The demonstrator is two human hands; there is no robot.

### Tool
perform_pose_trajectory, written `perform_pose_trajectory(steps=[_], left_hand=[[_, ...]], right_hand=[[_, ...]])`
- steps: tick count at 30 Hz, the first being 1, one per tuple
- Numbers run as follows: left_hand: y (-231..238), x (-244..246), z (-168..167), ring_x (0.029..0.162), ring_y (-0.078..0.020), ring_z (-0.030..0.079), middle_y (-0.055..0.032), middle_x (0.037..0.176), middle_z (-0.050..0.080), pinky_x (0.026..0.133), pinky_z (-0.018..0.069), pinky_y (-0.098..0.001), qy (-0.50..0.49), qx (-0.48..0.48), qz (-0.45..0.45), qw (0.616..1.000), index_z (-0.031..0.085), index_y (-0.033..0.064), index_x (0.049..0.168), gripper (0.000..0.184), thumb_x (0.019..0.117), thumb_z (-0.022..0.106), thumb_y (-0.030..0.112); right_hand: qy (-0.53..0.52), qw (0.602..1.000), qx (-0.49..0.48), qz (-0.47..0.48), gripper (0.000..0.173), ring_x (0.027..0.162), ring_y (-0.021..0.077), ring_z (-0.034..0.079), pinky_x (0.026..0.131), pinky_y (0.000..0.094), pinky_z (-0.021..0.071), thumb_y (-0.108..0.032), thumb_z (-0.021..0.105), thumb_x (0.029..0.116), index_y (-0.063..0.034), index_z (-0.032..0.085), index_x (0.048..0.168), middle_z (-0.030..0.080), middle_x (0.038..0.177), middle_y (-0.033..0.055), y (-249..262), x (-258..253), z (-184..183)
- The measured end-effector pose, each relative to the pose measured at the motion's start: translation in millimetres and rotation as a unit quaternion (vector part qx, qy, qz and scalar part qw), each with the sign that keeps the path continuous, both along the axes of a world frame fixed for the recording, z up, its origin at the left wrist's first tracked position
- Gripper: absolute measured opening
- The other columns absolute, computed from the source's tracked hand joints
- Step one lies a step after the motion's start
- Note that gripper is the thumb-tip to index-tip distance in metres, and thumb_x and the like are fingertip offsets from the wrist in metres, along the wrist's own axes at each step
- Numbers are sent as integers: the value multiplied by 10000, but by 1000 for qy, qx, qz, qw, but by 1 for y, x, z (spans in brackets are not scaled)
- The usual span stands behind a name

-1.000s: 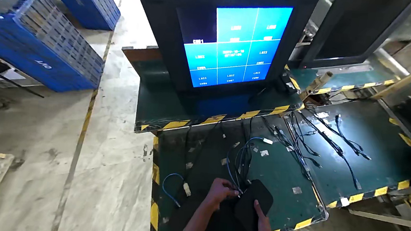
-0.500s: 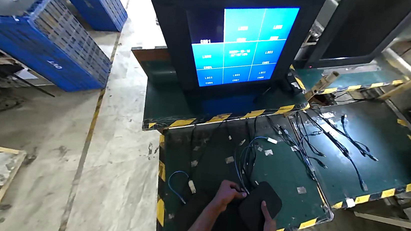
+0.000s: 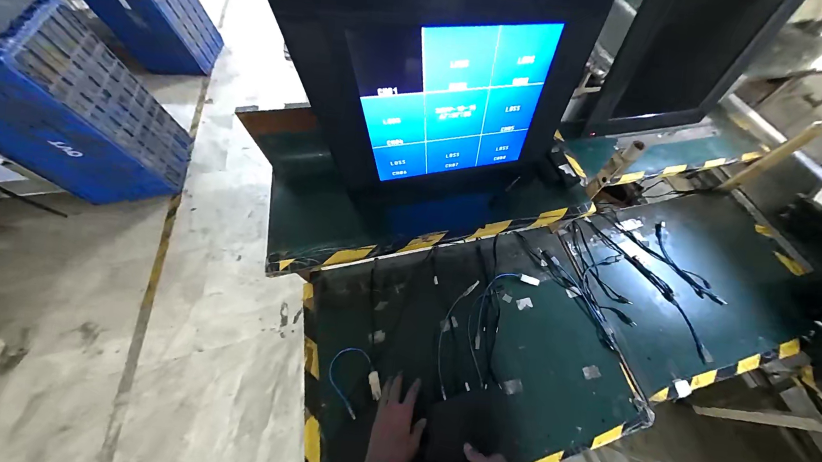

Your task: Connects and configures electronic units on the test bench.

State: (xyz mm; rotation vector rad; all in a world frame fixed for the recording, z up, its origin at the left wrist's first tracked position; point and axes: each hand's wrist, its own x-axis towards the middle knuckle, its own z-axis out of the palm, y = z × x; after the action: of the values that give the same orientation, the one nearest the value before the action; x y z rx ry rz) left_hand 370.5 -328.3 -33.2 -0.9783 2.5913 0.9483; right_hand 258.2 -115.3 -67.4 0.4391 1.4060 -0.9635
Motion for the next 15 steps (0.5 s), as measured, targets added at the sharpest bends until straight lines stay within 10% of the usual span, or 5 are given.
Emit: perform_pose_trajectory(steps=[4,15], left_hand=[[29,-36,3,1540,-391,243,-207,1632,332,1245,284,-496,59,70,-82,992,554,142,1479,672,878,765,353],[41,-183,4,1383,-420,491,-261,1492,497,1155,419,-527,66,-1,39,997,523,17,1473,518,999,629,195]], right_hand=[[57,985,-21,162,425,989,251,751,896,432,611,-371,532,1070,7,640,1231,760,1118,126,21,-14,5],[226,972,0,67,261,908,250,756,856,421,623,-196,595,1037,5,663,1189,757,1065,138,143,-148,13]])
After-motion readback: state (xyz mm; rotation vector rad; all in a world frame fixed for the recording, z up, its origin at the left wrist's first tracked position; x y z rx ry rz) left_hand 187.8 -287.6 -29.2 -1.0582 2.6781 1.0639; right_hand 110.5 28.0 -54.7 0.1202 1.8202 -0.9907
